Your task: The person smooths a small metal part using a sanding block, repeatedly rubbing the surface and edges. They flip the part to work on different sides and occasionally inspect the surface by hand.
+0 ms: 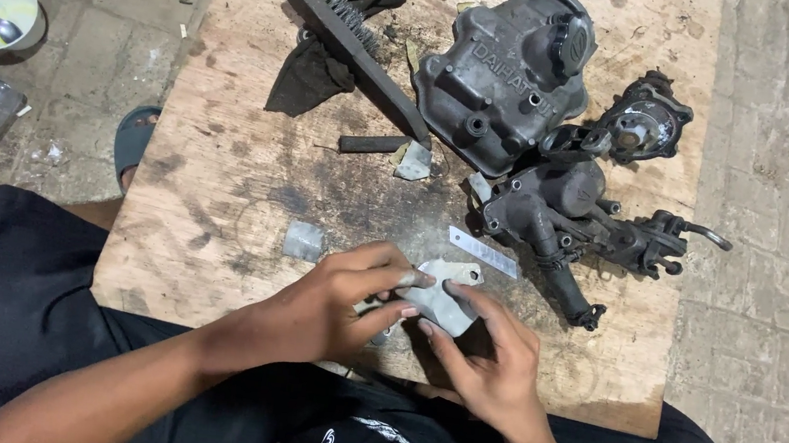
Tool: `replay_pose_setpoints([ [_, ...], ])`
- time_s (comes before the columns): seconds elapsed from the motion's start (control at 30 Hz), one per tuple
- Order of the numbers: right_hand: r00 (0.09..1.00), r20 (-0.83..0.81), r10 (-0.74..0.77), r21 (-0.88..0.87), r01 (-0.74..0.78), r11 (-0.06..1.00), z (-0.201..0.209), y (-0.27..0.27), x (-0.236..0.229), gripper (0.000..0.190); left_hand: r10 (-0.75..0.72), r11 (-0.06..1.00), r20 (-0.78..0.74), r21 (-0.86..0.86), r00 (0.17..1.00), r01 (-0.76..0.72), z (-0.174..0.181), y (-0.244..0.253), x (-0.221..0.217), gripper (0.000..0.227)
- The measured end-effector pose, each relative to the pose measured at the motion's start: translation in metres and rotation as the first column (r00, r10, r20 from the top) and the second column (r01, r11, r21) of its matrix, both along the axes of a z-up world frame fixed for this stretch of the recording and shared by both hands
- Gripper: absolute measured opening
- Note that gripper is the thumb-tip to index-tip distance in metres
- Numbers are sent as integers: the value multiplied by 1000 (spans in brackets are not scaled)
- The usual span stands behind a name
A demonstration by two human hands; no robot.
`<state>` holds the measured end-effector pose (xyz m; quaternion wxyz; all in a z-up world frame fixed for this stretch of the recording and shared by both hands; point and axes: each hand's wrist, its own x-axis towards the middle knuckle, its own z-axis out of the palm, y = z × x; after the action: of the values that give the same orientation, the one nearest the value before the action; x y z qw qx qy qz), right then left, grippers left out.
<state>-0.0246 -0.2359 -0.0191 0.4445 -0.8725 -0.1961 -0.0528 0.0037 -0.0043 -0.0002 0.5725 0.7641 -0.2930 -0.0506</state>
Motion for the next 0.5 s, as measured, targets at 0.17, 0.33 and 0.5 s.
replay_pose_setpoints([
  [0.17, 999, 14, 43, 21, -43, 999, 2, 3, 5, 37, -7, 999, 161, 44, 987, 0, 3, 1, 0, 16],
  [0.33, 999, -6, 36, 57, -36, 998, 2, 3, 6, 22, 4, 999, 221, 47, 975, -14, -10, -1, 2, 11],
  [0.5, 969, -196, 149, 274, -92, 957, 1, -2, 8, 14, 9, 999, 160, -46, 987, -2, -12, -3, 3, 4],
])
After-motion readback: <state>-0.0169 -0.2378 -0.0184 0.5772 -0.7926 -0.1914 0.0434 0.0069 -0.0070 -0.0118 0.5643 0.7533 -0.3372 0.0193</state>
